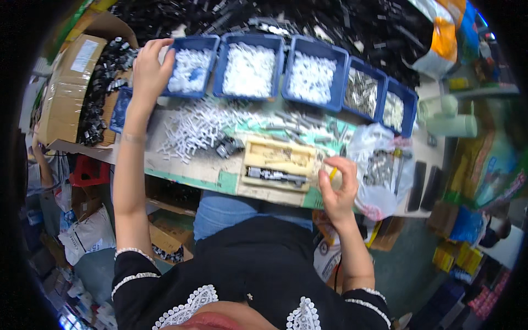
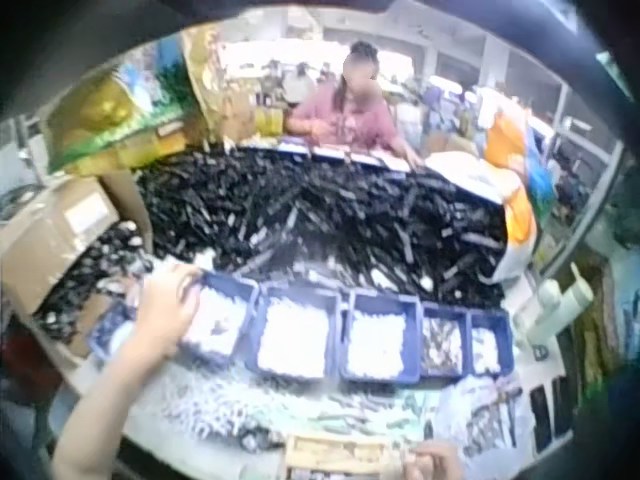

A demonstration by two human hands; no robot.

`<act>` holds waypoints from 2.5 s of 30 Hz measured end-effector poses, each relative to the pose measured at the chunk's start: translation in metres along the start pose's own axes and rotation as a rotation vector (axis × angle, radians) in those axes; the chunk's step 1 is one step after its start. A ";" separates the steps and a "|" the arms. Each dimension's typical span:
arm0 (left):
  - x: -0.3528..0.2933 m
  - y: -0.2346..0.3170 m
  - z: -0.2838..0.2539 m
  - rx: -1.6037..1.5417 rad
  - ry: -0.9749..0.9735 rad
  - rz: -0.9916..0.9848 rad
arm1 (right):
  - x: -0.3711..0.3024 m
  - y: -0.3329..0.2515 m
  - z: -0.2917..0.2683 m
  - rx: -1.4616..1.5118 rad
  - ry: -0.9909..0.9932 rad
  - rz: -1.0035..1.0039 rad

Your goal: The person assembles mechanical components by selecting plastic parts from trays, fitting small pieces together by hand, using pliers and a small mallet, and inserting the assemblies into black plastic housings.

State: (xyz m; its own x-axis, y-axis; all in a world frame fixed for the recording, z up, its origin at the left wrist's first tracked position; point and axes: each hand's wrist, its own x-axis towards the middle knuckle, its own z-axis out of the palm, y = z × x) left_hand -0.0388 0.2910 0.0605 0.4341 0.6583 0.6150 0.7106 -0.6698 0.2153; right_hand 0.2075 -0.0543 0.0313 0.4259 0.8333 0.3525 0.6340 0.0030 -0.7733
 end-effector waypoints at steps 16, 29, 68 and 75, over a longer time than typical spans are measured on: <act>0.066 -0.125 0.060 0.444 -0.116 0.480 | 0.017 -0.006 0.011 -0.122 -0.134 -0.006; -0.006 0.014 -0.063 -1.320 -0.067 -0.447 | 0.096 -0.055 0.048 0.037 -0.125 -0.198; -0.149 0.171 -0.017 -0.660 -0.350 0.360 | 0.027 0.126 -0.134 -1.099 -0.019 0.524; -0.150 0.178 -0.011 -0.607 -0.443 0.366 | 0.026 0.129 -0.138 -1.139 0.146 0.502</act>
State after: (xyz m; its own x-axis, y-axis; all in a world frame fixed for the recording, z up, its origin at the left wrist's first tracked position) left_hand 0.0166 0.0693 0.0150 0.8474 0.3524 0.3973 0.1159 -0.8528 0.5092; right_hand 0.3891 -0.1082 0.0137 0.8033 0.5347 0.2622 0.5471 -0.8365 0.0298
